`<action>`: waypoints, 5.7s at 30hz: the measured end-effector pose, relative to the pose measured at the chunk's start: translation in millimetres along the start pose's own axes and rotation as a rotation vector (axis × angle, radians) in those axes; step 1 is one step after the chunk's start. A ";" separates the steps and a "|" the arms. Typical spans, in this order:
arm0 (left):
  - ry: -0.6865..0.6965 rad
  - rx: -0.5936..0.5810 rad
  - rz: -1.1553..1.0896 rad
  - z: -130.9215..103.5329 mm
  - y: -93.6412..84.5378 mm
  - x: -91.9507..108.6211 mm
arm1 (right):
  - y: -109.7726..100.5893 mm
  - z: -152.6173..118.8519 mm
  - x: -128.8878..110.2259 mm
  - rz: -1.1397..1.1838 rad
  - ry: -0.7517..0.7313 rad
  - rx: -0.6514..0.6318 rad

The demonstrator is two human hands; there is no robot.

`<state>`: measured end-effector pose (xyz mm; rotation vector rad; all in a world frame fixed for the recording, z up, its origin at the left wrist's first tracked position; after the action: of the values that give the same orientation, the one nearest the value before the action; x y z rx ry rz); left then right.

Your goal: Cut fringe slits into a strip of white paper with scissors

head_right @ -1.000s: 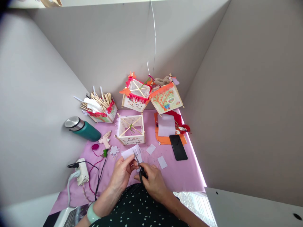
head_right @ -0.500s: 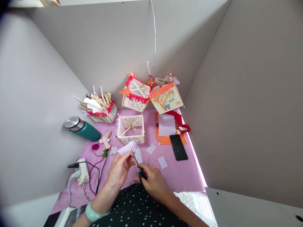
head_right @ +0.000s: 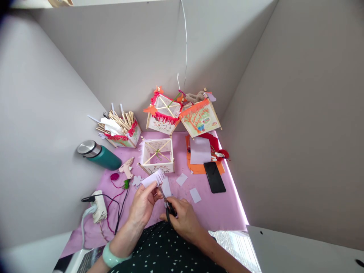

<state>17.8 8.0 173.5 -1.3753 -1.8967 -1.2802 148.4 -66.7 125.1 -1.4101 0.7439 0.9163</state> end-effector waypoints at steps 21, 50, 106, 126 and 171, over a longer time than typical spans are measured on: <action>-0.019 -0.001 0.018 -3.5 3.0 -5.5 | 2.2 -1.5 0.4 -0.038 -0.048 0.077; -0.039 -0.004 0.006 -5.4 0.9 -8.9 | 2.1 -0.2 3.2 -0.040 -0.048 0.094; 0.025 0.056 -0.014 1.9 -1.4 4.2 | 1.7 -1.5 0.3 -0.010 0.007 -0.027; -0.025 -0.015 -0.032 -0.7 0.5 -7.1 | 1.5 -0.8 -1.5 -0.019 0.005 0.020; -0.032 -0.008 0.019 -2.5 -1.3 -7.7 | 3.9 1.9 4.4 -0.026 -0.001 0.067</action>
<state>19.2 2.1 168.0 -1.4217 -1.8976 -1.2651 146.9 -64.7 119.4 -1.3575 0.7468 0.8647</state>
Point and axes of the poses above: each hand's wrist, its own z-axis towards the middle knuckle, its own y-axis out of the palm, x = y × z, the point moved 1 cm from there along z, towards the middle knuckle, and after that the axes turned 5 degrees about z, right-handed, at the moved point
